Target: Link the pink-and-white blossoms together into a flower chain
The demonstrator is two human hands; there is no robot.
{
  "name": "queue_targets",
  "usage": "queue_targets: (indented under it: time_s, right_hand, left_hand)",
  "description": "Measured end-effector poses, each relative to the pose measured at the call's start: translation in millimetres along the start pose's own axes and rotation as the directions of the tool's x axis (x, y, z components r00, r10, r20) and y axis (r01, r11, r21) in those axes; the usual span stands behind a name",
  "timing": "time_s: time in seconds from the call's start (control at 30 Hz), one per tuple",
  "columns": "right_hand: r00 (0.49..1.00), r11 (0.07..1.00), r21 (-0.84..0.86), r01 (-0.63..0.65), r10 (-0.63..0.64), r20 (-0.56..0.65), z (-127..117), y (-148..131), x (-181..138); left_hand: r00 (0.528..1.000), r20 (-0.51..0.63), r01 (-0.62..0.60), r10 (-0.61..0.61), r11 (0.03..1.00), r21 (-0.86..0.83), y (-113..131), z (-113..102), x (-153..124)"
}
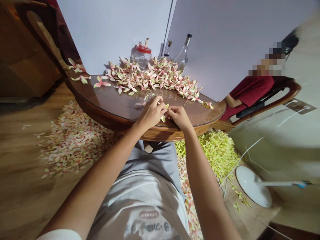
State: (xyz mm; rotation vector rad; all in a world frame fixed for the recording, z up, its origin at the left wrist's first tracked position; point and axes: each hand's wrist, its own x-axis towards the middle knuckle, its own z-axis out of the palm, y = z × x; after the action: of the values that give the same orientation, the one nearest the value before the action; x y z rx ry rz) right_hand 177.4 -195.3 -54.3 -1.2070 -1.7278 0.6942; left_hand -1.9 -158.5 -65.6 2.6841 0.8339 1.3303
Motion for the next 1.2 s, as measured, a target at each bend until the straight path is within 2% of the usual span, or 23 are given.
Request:
queue_targets:
  time_s: [0.2,0.47,0.73,0.97,1.2]
  right_hand:
    - [1.0,1.0,0.006,-0.005,0.005,0.002,-1,2,3]
    - [1.0,0.998,-0.058,-0.003,0.005,0.023,-1,4,3]
    - [1.0,0.995,-0.099,-0.021,0.02,-0.009,1,5,4]
    - [0.999,0.99,-0.136,-0.03,0.028,-0.017,2,5,4]
    - [1.0,0.98,-0.2,-0.019,0.021,0.011,4,0,4]
  left_hand:
    - [1.0,0.022,-0.017,0.017,1.0,0.024,3,-2,-3]
    - [0.999,-0.029,0.038,-0.036,0.998,0.045,-11,3,-1]
    - [0.998,-0.021,0.06,-0.057,0.973,0.221,9,-3,-3]
    - [0.998,0.062,0.017,-0.034,0.965,0.261,11,-2,-2]
    - [0.999,0.041,-0.021,0.011,0.966,0.256,8,0,-3]
